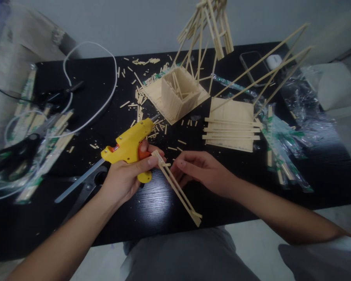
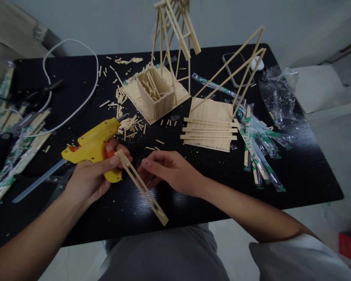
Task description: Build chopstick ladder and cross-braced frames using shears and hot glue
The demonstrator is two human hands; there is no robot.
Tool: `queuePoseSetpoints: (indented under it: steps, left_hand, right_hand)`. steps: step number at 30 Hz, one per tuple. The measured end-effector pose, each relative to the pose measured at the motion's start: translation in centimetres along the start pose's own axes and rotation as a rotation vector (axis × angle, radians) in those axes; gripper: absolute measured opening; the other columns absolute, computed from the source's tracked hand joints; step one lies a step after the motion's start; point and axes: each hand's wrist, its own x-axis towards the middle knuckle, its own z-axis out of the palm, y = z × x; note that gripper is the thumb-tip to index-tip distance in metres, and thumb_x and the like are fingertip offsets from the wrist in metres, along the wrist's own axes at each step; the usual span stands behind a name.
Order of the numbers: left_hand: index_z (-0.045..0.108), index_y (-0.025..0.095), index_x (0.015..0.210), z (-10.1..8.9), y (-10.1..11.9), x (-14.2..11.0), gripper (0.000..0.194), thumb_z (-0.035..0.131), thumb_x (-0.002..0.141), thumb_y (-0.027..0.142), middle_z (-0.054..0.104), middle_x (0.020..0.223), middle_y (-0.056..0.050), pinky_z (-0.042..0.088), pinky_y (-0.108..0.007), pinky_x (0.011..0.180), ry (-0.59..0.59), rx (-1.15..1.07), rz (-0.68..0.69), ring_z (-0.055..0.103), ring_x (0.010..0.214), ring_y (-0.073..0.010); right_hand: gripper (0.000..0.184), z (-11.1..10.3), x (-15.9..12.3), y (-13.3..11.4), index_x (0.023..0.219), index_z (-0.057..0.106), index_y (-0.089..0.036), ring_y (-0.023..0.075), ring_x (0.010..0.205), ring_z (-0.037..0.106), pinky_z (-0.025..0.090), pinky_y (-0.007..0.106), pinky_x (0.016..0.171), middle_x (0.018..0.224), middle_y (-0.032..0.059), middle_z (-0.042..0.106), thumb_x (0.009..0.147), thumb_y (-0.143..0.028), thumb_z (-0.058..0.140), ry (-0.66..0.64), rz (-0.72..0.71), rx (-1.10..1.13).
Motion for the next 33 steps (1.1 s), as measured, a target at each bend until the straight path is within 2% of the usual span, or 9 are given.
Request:
queuePoseSetpoints:
  steps: [4, 9, 16, 20, 24, 28, 31, 33]
  left_hand:
    - [0.060, 0.020, 0.081, -0.1, 0.0, 0.2, 0.046, 0.102, 0.064, 0.020, 0.074, 0.079, 0.002, 0.063, -0.019, 0.069, 0.002, -0.024, -0.013, 0.073, 0.071, -0.0122]
    - [0.060, 0.018, 0.081, -0.2, 0.0, 0.4, 0.047, 0.103, 0.062, 0.019, 0.074, 0.078, 0.002, 0.060, -0.015, 0.065, 0.015, -0.048, -0.017, 0.070, 0.068, -0.0092]
    - [0.060, 0.017, 0.082, 0.0, 0.1, 0.3, 0.050, 0.105, 0.059, 0.019, 0.074, 0.079, 0.000, 0.061, -0.017, 0.063, 0.062, -0.056, -0.012, 0.066, 0.061, -0.0082]
    - [0.061, 0.016, 0.082, 0.1, 0.0, 0.4, 0.047, 0.103, 0.060, 0.016, 0.074, 0.079, 0.000, 0.060, -0.017, 0.060, 0.083, -0.047, 0.005, 0.066, 0.060, -0.0083]
    - [0.063, 0.015, 0.082, 0.0, -0.3, 0.6, 0.043, 0.101, 0.062, 0.013, 0.075, 0.081, -0.002, 0.058, -0.016, 0.058, 0.105, -0.041, 0.015, 0.068, 0.063, -0.0092]
    - [0.064, 0.014, 0.084, -0.3, -0.5, 0.9, 0.041, 0.100, 0.064, 0.013, 0.074, 0.081, -0.002, 0.058, -0.016, 0.058, 0.089, -0.024, 0.046, 0.067, 0.064, -0.0086]
    - [0.063, 0.014, 0.082, -0.4, -0.6, 1.1, 0.041, 0.100, 0.065, 0.014, 0.073, 0.081, -0.001, 0.057, -0.016, 0.057, 0.096, 0.010, 0.077, 0.064, 0.062, -0.0077]
    - [0.062, 0.014, 0.081, -0.4, -0.5, 1.2, 0.041, 0.100, 0.064, 0.014, 0.073, 0.080, -0.001, 0.057, -0.016, 0.057, 0.107, 0.025, 0.088, 0.063, 0.061, -0.0075]
  right_hand:
    - [0.045, -0.2, 0.2, -0.1, 0.085, 0.077, -0.016, 0.0133, 0.068, 0.075, 0.063, 0.025, 0.068, 0.075, 0.0029, 0.078, 0.092, -0.060, 0.082, 0.065, -0.045, -0.036]
    - [0.039, -0.5, 0.5, -0.3, 0.082, 0.082, -0.016, 0.0120, 0.063, 0.069, 0.060, 0.025, 0.062, 0.071, 0.0024, 0.076, 0.089, -0.054, 0.087, 0.135, -0.121, -0.168]
    - [0.034, -1.2, 0.8, -0.8, 0.082, 0.085, -0.018, 0.0112, 0.057, 0.062, 0.053, 0.024, 0.054, 0.070, 0.0020, 0.076, 0.080, -0.051, 0.093, 0.292, -0.207, -0.291]
    - [0.033, -1.3, 1.0, -0.8, 0.079, 0.084, -0.019, 0.0111, 0.055, 0.060, 0.051, 0.025, 0.053, 0.069, 0.0014, 0.076, 0.077, -0.050, 0.096, 0.307, -0.240, -0.315]
    - [0.031, -1.6, 1.2, -0.7, 0.080, 0.083, -0.020, 0.0117, 0.058, 0.061, 0.050, 0.024, 0.054, 0.070, 0.0009, 0.075, 0.081, -0.049, 0.092, 0.322, -0.265, -0.277]
    - [0.036, -2.2, 1.5, -0.7, 0.068, 0.075, -0.020, 0.0113, 0.053, 0.057, 0.047, 0.023, 0.049, 0.061, -0.0013, 0.065, 0.086, -0.049, 0.086, 0.359, -0.300, -0.135]
    - [0.043, -2.7, 1.7, -1.0, 0.059, 0.068, -0.020, 0.0101, 0.046, 0.049, 0.041, 0.023, 0.044, 0.050, -0.0035, 0.053, 0.087, -0.049, 0.084, 0.426, -0.346, -0.126]
    - [0.044, -2.9, 1.8, -1.4, 0.059, 0.068, -0.020, 0.0099, 0.045, 0.047, 0.039, 0.023, 0.043, 0.050, -0.0035, 0.052, 0.088, -0.050, 0.083, 0.460, -0.366, -0.153]
